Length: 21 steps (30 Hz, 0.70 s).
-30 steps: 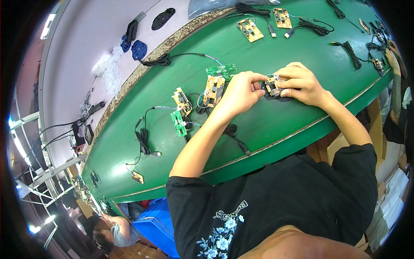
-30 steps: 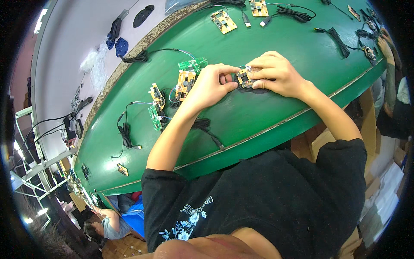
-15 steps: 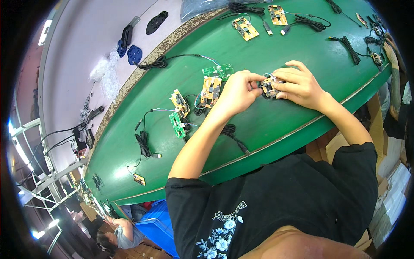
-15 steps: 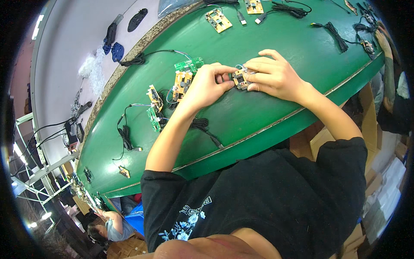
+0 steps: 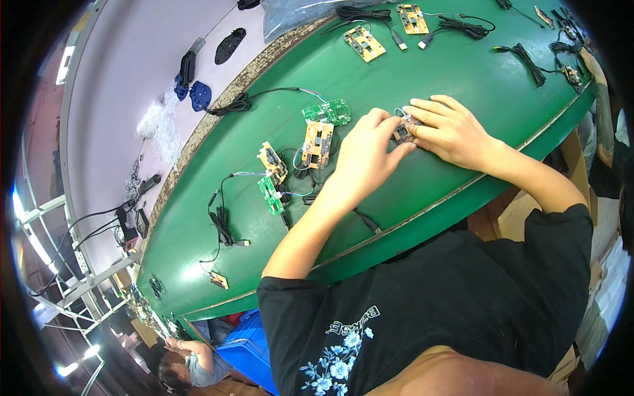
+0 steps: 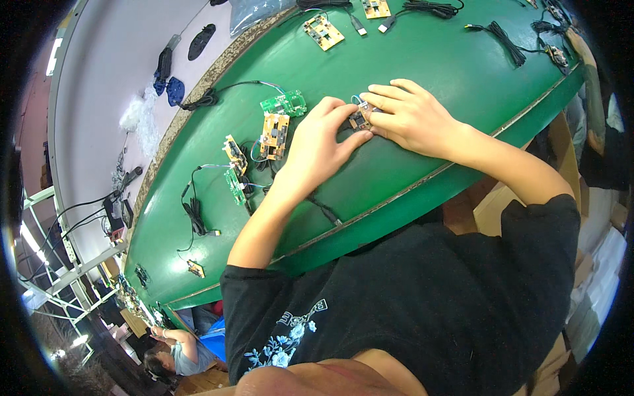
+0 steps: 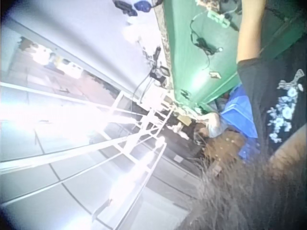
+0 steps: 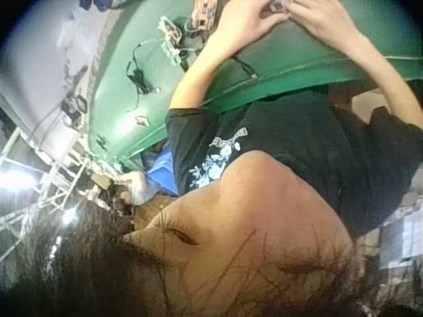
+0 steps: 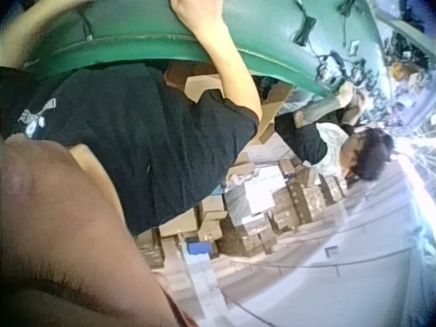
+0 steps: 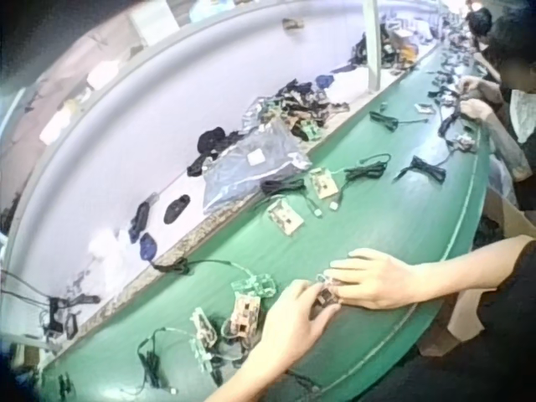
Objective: The person assembles electronic circuit boards into plastic housings by hand, connecting cables and securing them with screws.
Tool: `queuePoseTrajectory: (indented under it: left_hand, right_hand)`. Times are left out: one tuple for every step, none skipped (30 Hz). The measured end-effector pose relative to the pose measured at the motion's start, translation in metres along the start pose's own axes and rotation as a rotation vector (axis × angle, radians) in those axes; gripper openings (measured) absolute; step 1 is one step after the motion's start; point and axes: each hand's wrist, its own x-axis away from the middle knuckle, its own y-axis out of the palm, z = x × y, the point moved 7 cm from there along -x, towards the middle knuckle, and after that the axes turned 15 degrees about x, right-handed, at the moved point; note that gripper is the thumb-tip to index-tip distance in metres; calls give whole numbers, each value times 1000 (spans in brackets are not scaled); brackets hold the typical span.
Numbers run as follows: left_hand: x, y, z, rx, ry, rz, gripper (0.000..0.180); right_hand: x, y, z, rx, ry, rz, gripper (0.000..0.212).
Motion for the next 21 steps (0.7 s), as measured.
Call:
queuePoseTrajectory:
  left_hand:
    - [-1, 6, 5, -73, -14, -14, 40]
    - [-2, 10, 7, -144, -28, -28, 38]
    - [-3, 10, 8, -141, -23, -33, 38]
    - [-3, 9, 10, -165, -2, -30, 38]
    - [-4, 8, 11, -189, 18, -28, 38]
    - [-4, 9, 13, -182, 19, -32, 38]
    - [-4, 9, 15, -214, 16, -23, 39]
    - [-4, 10, 15, -246, 11, -14, 40]
    - [-4, 11, 13, -236, -1, -5, 40]
    - [-4, 14, 13, -226, -4, -10, 40]
    - [-5, 14, 13, -228, -12, 3, 40]
    - [-5, 13, 13, -237, -23, 13, 39]
    - [-5, 13, 12, -241, -19, 13, 39]
    - [-8, 13, 12, -239, -26, 5, 39]
    - [-10, 13, 13, -236, -46, -1, 39]
    - [-10, 14, 13, -235, -66, -7, 39]
    - [-7, 16, 12, -232, -74, -12, 39]
    - [-6, 16, 14, -230, -55, 7, 39]
    - [-5, 15, 17, -230, -34, 27, 38]
    - [-6, 16, 18, -231, -34, 29, 38]
    - [-9, 17, 16, -222, -42, 3, 38]
  right_hand:
    - [-1, -2, 1, -9, 2, -32, 28]
    - [0, -6, 3, -8, 4, -33, 28]
    - [1, -7, 5, -52, -12, -92, 31]
    - [2, -8, 7, -96, -27, -151, 35]
    - [2, -9, 17, -126, 13, -162, 37]
    - [6, -9, 28, -158, 51, -175, 40]
    - [11, -11, 35, -64, 92, -142, 38]
    - [14, -8, 34, -65, 95, -150, 38]
    - [16, -6, 31, -42, 115, -144, 37]
    - [17, -6, 27, -21, 133, -138, 35]
    - [17, -7, 23, 48, 138, -133, 35]
    - [16, -6, 22, 40, 142, -139, 35]
    - [14, -7, 21, 83, 145, -127, 36]
    - [13, -8, 21, 127, 147, -115, 36]
    - [13, -6, 20, 116, 149, -123, 36]
    - [12, -6, 21, 117, 160, -91, 35]
    - [13, -7, 21, 119, 172, -58, 34]
    - [15, -7, 20, 115, 170, -62, 34]
    - [20, -6, 19, 63, 200, -60, 32]
    - [23, -8, 20, 14, 231, -56, 30]
    - [20, -11, 22, 19, 231, -48, 30]
